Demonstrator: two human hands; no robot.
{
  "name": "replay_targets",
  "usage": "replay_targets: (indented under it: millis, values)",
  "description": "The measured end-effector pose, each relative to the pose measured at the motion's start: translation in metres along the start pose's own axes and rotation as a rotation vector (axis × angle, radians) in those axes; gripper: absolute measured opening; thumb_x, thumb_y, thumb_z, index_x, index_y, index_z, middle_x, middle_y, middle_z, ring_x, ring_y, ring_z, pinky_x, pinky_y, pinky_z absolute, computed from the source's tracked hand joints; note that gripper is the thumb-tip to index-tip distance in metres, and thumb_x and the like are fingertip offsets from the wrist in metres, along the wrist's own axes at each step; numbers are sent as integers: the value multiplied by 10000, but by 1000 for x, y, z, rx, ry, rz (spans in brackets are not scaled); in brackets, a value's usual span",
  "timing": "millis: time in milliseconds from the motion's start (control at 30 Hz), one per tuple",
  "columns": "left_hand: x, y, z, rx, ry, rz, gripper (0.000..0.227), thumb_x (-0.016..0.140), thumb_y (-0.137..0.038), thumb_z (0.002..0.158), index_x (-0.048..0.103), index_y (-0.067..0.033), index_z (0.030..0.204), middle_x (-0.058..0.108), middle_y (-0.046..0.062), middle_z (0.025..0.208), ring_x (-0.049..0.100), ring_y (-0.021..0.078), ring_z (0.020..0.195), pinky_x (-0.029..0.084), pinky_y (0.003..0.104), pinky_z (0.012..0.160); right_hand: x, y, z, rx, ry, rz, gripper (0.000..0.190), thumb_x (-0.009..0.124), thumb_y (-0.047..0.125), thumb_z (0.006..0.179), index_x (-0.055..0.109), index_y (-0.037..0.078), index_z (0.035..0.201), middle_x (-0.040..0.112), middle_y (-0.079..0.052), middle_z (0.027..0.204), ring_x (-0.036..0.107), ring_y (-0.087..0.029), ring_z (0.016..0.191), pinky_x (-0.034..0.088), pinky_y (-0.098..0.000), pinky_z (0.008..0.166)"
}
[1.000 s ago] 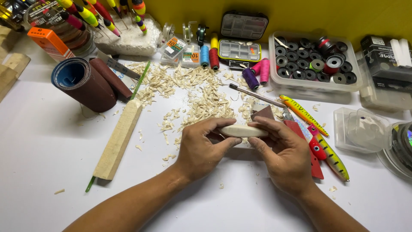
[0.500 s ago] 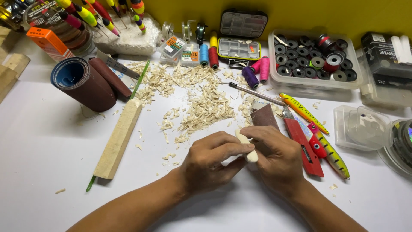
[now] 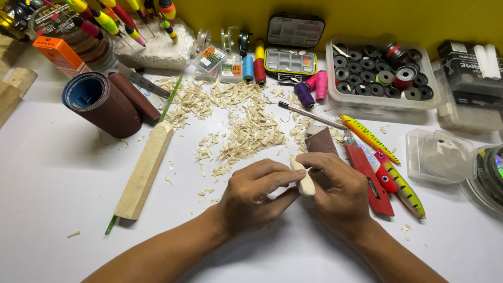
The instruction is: The person sands a small, light-colored wooden piece using a sanding block to smooth its surface. They then pick up a spool of red thread, unwind a length of it, and thread it through a needle, preparing to sew or wrap the wooden piece.
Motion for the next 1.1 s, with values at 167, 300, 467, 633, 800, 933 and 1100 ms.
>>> replay_targets:
  millis: [167,300,467,633,800,933,1100]
  values:
    - [-2,4,0,-25,-23,52,299,836,30,872,700,-47,1126,722,131,940,696,200,770,603,286,741,0,0,0,-18,5,-14,188,709,82,883,727,39,1065,765,-101,1024,740,-210,924,608,-294,792]
    - [-2,4,2,-35,-29,59,298,841,38,852,709,-40,1107,717,130,932,701,200,773,606,283,744,0,4,2,-41,5,2,181,724,78,878,725,24,1051,765,-112,1031,749,-237,962,605,-305,823]
    - [-3,8,1,-53,-40,63,291,845,30,843,714,-49,1091,704,114,908,683,181,743,595,272,735,0,8,4,-80,12,-2,129,715,106,907,732,41,1017,770,-101,1018,755,-249,984,600,-321,865]
    - [-2,12,0,-71,-21,46,292,828,36,847,707,-57,1095,705,115,921,677,190,754,585,279,742,0,8,3,-95,5,1,141,728,121,905,724,26,1008,768,-112,1027,754,-264,996,600,-347,916]
    - [-3,16,0,-94,-24,67,321,841,43,829,718,-76,1100,700,92,895,668,174,740,579,271,732,-2,10,4,-102,-11,-8,152,751,117,895,726,12,1002,760,-155,1032,755,-271,998,610,-342,896]
    - [-3,17,1,-126,-16,72,307,853,25,822,730,-78,1085,716,94,926,676,160,733,588,255,716,-2,8,2,-96,-7,-5,148,749,84,892,725,21,1024,759,-156,1049,756,-269,1008,608,-338,908]
    - [-3,17,1,-123,2,70,334,833,46,817,729,-84,1107,710,93,921,677,174,755,589,271,721,-2,9,2,-116,0,-18,200,754,152,896,729,26,1049,760,-165,1059,760,-270,1009,612,-340,904]
Point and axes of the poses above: each hand's wrist, its own z-axis towards the middle knuckle, its own x-axis out of the palm, y = z × x, the point moved 6 cm from there along z, towards the middle knuckle
